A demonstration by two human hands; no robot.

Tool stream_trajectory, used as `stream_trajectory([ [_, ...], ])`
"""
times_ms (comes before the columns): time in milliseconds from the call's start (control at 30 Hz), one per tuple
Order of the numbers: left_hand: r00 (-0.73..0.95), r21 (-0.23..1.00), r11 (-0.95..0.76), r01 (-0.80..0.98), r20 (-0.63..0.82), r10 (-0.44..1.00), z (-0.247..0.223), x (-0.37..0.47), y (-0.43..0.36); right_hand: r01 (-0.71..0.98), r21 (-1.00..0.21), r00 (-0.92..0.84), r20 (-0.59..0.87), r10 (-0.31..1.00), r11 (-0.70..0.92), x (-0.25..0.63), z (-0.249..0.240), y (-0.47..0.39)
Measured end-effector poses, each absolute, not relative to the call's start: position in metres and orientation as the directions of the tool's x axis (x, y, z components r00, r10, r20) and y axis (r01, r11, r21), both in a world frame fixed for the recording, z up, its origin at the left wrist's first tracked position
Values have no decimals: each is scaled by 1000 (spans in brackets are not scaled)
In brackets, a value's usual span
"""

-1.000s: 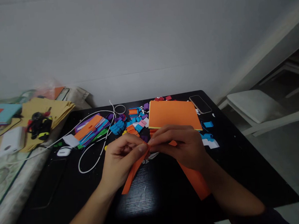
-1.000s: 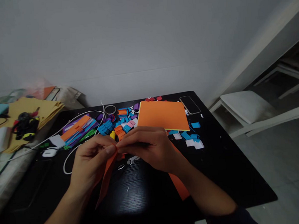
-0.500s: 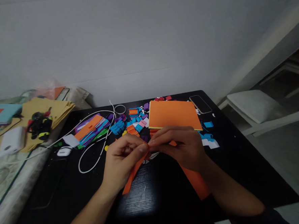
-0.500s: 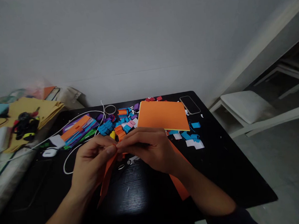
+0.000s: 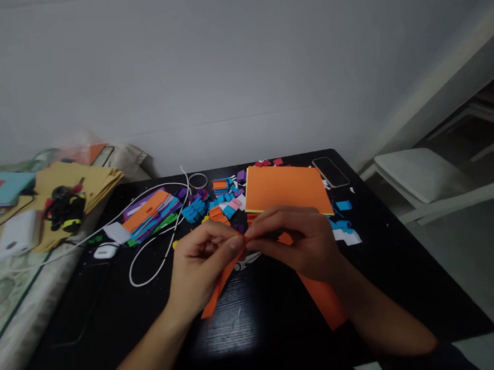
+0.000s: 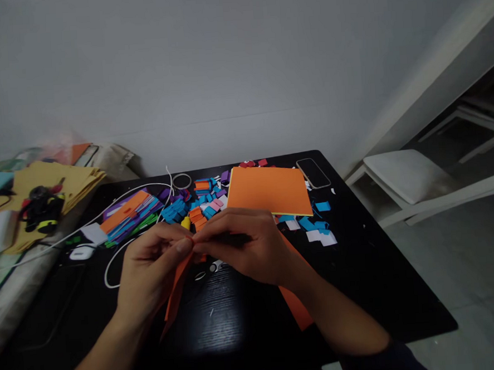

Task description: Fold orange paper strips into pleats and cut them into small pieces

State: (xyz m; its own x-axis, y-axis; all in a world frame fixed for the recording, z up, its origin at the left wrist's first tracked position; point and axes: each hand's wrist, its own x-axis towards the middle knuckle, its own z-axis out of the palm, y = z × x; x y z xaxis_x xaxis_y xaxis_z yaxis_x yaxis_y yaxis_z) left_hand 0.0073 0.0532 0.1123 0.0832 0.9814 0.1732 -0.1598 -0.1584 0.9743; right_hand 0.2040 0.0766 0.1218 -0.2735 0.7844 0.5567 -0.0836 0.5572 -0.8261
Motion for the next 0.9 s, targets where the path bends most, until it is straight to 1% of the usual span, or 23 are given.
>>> stream_trajectory([
  [133,40,974,-204,-99,209,977,113,7,53,-87,-917,-307,396,865,389,202,125,74],
  [200,28,972,-222,-82,225,974,113,8,53,-74,-934,-318,355,879,350,200,126,73],
  [467,21,963,-259,-78,261,965,115,11,54,-64,-932,-303,358,883,356,197,124,69],
  [733,30,971,-234,-53,236,971,116,10,53,-50,-909,-299,408,863,413,198,126,70],
  [900,27,975,-222,-29,223,974,116,6,53,-20,-907,-307,406,861,420,200,125,71],
])
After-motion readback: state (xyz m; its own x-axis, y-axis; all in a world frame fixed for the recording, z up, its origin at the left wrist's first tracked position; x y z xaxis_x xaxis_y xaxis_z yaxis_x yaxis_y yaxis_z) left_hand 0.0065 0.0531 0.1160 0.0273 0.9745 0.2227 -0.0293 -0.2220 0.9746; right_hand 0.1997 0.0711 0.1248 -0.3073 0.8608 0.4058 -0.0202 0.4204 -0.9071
